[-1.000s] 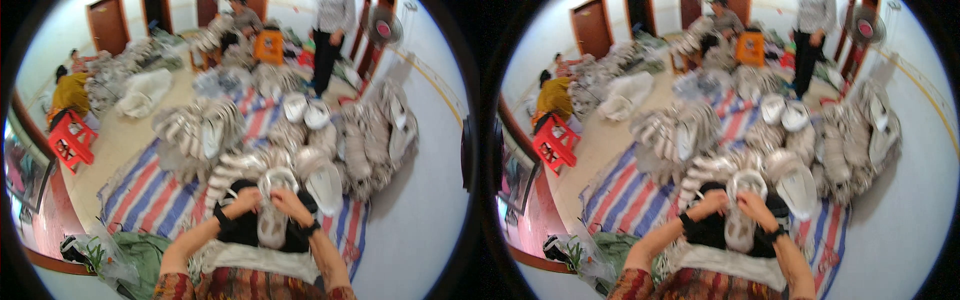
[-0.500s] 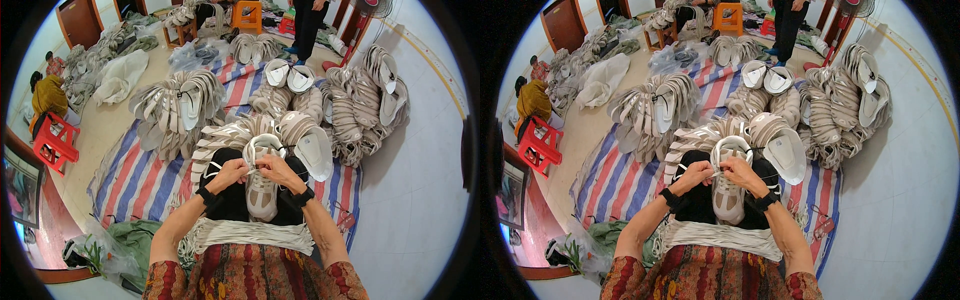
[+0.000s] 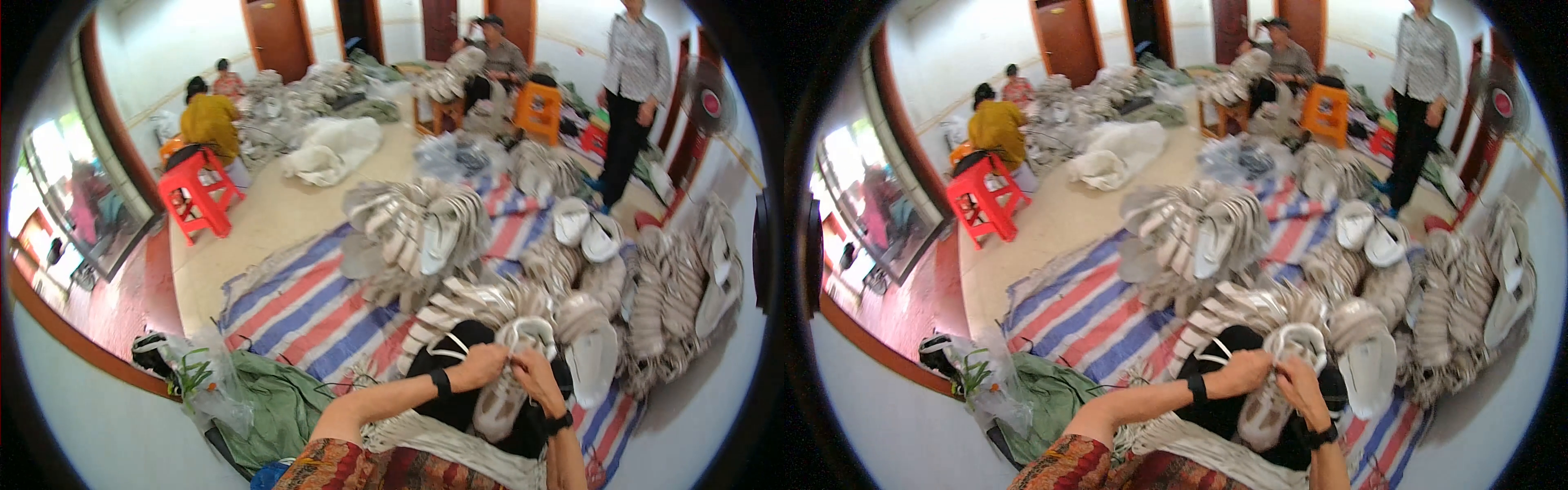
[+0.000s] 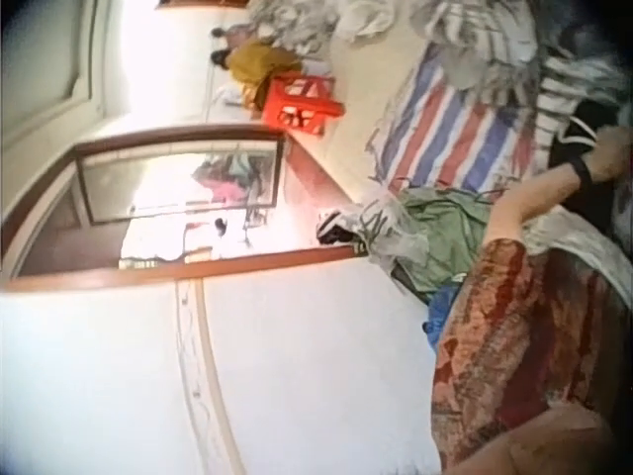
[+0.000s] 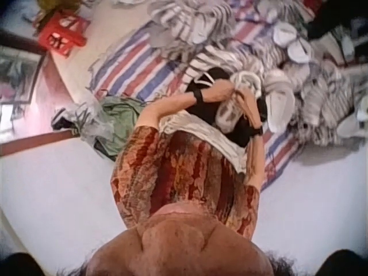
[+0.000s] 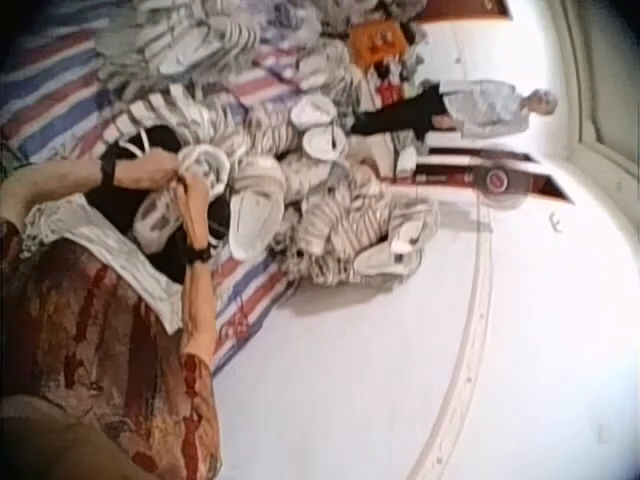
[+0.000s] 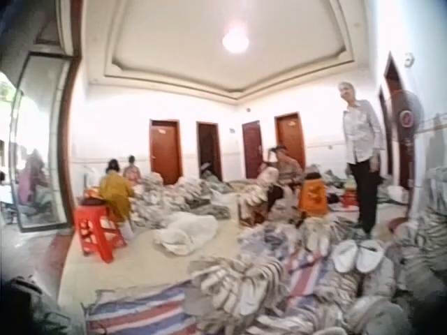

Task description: Threading white laces or components into shoe uppers.

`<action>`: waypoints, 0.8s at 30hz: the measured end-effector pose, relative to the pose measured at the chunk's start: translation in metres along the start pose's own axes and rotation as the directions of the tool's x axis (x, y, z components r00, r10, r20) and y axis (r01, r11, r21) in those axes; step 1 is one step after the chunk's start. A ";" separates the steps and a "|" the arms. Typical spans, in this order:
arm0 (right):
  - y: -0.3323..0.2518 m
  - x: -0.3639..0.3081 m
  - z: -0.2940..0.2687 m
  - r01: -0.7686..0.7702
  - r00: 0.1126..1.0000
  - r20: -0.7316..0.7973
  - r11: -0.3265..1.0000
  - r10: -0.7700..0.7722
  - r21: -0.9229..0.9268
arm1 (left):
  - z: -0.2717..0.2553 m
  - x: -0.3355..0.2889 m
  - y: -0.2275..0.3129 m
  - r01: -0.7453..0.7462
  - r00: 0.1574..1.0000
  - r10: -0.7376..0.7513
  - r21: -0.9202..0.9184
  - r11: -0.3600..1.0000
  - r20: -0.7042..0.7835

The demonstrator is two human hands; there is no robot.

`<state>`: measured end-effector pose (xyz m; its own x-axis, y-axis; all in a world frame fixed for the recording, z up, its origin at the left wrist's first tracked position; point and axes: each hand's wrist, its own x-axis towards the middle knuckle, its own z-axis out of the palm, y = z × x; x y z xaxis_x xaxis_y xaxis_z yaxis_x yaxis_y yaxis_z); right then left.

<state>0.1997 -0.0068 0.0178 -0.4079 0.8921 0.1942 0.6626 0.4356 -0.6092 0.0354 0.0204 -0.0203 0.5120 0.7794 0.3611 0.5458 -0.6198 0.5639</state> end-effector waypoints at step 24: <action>-0.014 0.004 0.001 0.001 0.985 -0.155 0.908 -0.072 -0.419 | -0.030 0.004 -0.011 0.041 0.986 0.022 -0.368 0.929 0.166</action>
<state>0.1879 -0.0094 0.0266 -0.3523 0.8660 0.3547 0.8646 0.4463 -0.2308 0.0115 0.0331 -0.0022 0.6268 0.7394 0.2457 0.2835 -0.5101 0.8120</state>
